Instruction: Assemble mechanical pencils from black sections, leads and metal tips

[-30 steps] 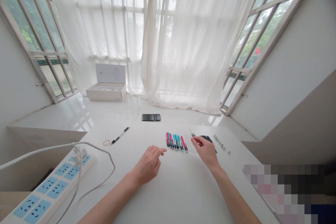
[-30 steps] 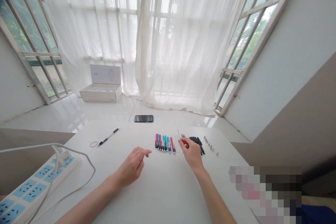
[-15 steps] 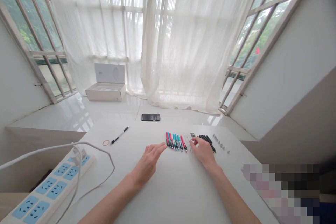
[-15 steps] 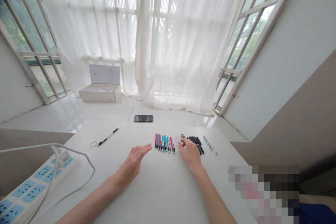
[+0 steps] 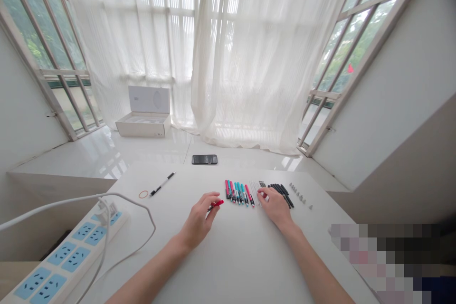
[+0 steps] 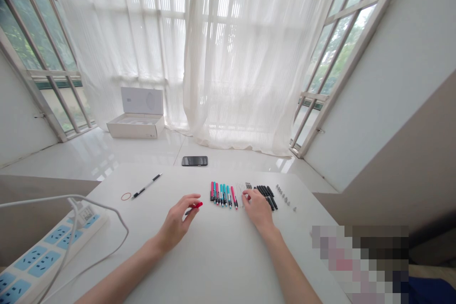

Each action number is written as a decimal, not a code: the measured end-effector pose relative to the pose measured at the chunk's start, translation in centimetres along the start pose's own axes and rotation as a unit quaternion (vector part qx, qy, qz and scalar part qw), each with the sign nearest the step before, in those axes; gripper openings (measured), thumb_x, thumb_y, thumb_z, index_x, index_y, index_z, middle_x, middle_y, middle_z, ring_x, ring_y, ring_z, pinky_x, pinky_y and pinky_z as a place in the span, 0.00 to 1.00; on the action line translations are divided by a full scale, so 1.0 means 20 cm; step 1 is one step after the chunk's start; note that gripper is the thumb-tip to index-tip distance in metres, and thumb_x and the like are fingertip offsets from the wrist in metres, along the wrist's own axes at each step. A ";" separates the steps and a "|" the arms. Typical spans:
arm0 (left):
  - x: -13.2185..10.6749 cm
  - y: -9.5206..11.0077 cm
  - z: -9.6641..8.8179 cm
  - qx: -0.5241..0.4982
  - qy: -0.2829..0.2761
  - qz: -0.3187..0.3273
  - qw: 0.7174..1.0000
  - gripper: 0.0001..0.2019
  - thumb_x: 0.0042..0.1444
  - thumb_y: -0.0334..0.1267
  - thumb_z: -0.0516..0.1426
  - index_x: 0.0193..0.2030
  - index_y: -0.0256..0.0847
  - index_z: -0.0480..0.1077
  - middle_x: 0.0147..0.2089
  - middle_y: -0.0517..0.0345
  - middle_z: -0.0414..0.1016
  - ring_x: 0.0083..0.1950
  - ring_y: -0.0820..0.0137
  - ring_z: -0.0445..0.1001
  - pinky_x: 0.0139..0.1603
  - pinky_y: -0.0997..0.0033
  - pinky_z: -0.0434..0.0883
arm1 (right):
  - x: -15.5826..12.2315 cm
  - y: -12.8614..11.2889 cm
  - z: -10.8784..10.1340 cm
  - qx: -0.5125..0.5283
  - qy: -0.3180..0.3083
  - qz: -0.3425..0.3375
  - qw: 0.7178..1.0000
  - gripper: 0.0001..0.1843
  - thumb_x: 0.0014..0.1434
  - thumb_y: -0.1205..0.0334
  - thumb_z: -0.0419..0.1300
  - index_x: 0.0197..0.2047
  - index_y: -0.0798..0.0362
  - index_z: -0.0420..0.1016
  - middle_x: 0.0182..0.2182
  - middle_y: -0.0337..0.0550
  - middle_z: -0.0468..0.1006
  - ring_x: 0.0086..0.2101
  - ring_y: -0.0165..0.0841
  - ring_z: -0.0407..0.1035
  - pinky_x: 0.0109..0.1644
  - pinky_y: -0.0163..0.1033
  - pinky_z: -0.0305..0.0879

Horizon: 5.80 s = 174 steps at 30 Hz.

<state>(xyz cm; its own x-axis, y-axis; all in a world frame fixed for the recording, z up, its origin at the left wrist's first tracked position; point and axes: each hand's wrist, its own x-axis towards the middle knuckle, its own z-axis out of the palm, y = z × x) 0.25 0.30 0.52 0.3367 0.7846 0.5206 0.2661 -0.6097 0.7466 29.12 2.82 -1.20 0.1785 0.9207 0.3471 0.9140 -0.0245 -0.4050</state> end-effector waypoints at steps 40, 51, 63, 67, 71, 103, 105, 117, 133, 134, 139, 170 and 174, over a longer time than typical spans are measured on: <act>0.05 -0.01 0.02 -0.243 0.003 -0.259 0.935 0.18 0.59 0.55 0.52 0.35 0.41 0.57 0.33 0.57 0.73 0.32 0.68 0.77 0.34 0.66 0.75 | -0.28 -0.47 0.06 0.108 0.012 -0.310 0.945 0.07 0.63 0.63 0.54 0.37 0.52 0.72 0.28 0.40 0.74 0.25 0.28 0.67 0.29 0.31 0.57; 0.06 -0.12 -0.23 0.356 0.037 -0.097 0.929 0.08 0.61 0.38 0.49 0.42 0.40 0.67 0.43 0.51 0.75 0.46 0.60 0.72 0.47 0.59 0.67 | -0.08 -0.20 -0.05 -0.033 0.020 -0.040 0.998 0.12 0.61 0.59 0.54 0.27 0.53 0.69 0.24 0.42 0.74 0.25 0.31 0.67 0.29 0.34 0.54; 0.02 -0.32 -0.38 0.555 0.086 -0.224 0.797 0.15 0.61 0.31 0.47 0.51 0.35 0.69 0.58 0.40 0.67 0.58 0.55 0.64 0.60 0.43 0.52 | -0.06 -0.18 -0.05 -0.072 -0.039 0.022 0.996 0.11 0.59 0.59 0.55 0.26 0.52 0.70 0.24 0.43 0.76 0.27 0.32 0.70 0.28 0.34 0.50; 0.02 -0.35 -0.38 0.566 0.061 -0.220 0.792 0.14 0.63 0.30 0.46 0.48 0.35 0.71 0.56 0.40 0.68 0.54 0.55 0.67 0.58 0.44 0.55 | -0.06 -0.19 -0.05 -0.059 -0.061 0.018 0.996 0.12 0.59 0.59 0.55 0.26 0.52 0.72 0.25 0.42 0.77 0.28 0.32 0.70 0.28 0.33 0.50; 0.04 -0.32 -0.40 0.558 0.028 -0.232 0.796 0.13 0.63 0.29 0.47 0.47 0.35 0.70 0.50 0.43 0.69 0.49 0.57 0.69 0.49 0.57 0.64 | -0.08 -0.21 -0.05 -0.044 -0.075 0.008 0.996 0.13 0.60 0.59 0.54 0.26 0.52 0.72 0.25 0.42 0.77 0.28 0.31 0.69 0.28 0.34 0.51; 0.02 -0.07 -0.13 0.326 -0.087 -0.056 0.940 0.10 0.67 0.36 0.43 0.46 0.44 0.63 0.43 0.57 0.73 0.37 0.70 0.75 0.34 0.73 0.67 | -0.12 -0.29 -0.05 0.044 -0.066 -0.066 0.995 0.15 0.63 0.56 0.51 0.44 0.51 0.76 0.29 0.41 0.77 0.29 0.32 0.69 0.33 0.34 0.58; 0.01 -0.04 -0.10 0.322 -0.099 -0.014 0.941 0.10 0.67 0.37 0.43 0.45 0.44 0.64 0.40 0.59 0.73 0.33 0.72 0.73 0.31 0.75 0.66 | -0.13 -0.32 -0.07 0.105 -0.052 -0.086 0.989 0.16 0.63 0.52 0.50 0.42 0.51 0.76 0.28 0.40 0.76 0.26 0.30 0.66 0.32 0.34 0.59; -0.01 0.01 -0.07 0.327 -0.133 0.145 0.924 0.04 0.64 0.38 0.49 0.39 0.43 0.61 0.30 0.63 0.67 0.25 0.74 0.67 0.25 0.76 0.61 | -0.26 -0.49 0.00 0.323 -0.196 -0.056 0.924 0.28 0.63 0.43 0.46 0.18 0.52 0.59 0.16 0.33 0.58 0.20 0.27 0.54 0.25 0.33 0.49; -0.02 0.01 -0.05 0.307 -0.119 0.145 0.933 0.08 0.66 0.37 0.47 0.39 0.41 0.64 0.33 0.58 0.73 0.28 0.72 0.71 0.28 0.75 0.64 | -0.27 -0.48 0.04 0.326 -0.202 -0.082 0.920 0.28 0.64 0.44 0.42 0.18 0.52 0.55 0.16 0.33 0.58 0.20 0.26 0.53 0.25 0.33 0.49; -0.02 0.00 -0.05 0.305 -0.118 0.141 0.934 0.08 0.67 0.37 0.46 0.38 0.41 0.64 0.32 0.58 0.74 0.27 0.72 0.71 0.27 0.75 0.64 | -0.27 -0.48 0.04 0.326 -0.200 -0.086 0.920 0.28 0.65 0.44 0.42 0.18 0.52 0.55 0.16 0.33 0.58 0.21 0.26 0.54 0.25 0.33 0.49; -0.02 -0.02 -0.04 0.324 -0.129 0.130 0.928 0.12 0.68 0.38 0.45 0.36 0.40 0.65 0.29 0.58 0.75 0.27 0.71 0.72 0.29 0.74 0.64 | -0.28 -0.48 0.04 0.306 -0.182 -0.117 0.927 0.26 0.66 0.48 0.42 0.19 0.52 0.55 0.17 0.33 0.59 0.21 0.26 0.54 0.27 0.33 0.49; -0.02 0.03 -0.03 0.364 -0.235 0.051 0.900 0.06 0.65 0.39 0.49 0.47 0.43 0.60 0.38 0.60 0.72 0.27 0.70 0.71 0.24 0.73 0.59 | -0.29 -0.43 0.05 0.158 -0.147 -0.220 0.952 0.18 0.68 0.57 0.42 0.28 0.51 0.62 0.23 0.37 0.69 0.23 0.29 0.60 0.29 0.34 0.52; -0.02 0.02 -0.03 0.354 -0.231 0.046 0.905 0.06 0.67 0.36 0.44 0.44 0.43 0.61 0.36 0.60 0.70 0.26 0.70 0.70 0.24 0.73 0.59 | -0.30 -0.44 0.04 0.214 -0.153 -0.230 0.937 0.08 0.66 0.61 0.47 0.39 0.50 0.66 0.30 0.40 0.73 0.28 0.30 0.65 0.32 0.34 0.58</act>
<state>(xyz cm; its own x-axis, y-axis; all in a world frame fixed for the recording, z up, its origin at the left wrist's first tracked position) -0.34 -0.23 0.91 0.6853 0.6956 0.2157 0.6746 -0.7179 0.1719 19.79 -2.10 -0.41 -0.3720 0.8652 0.3361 0.6270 0.5012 -0.5964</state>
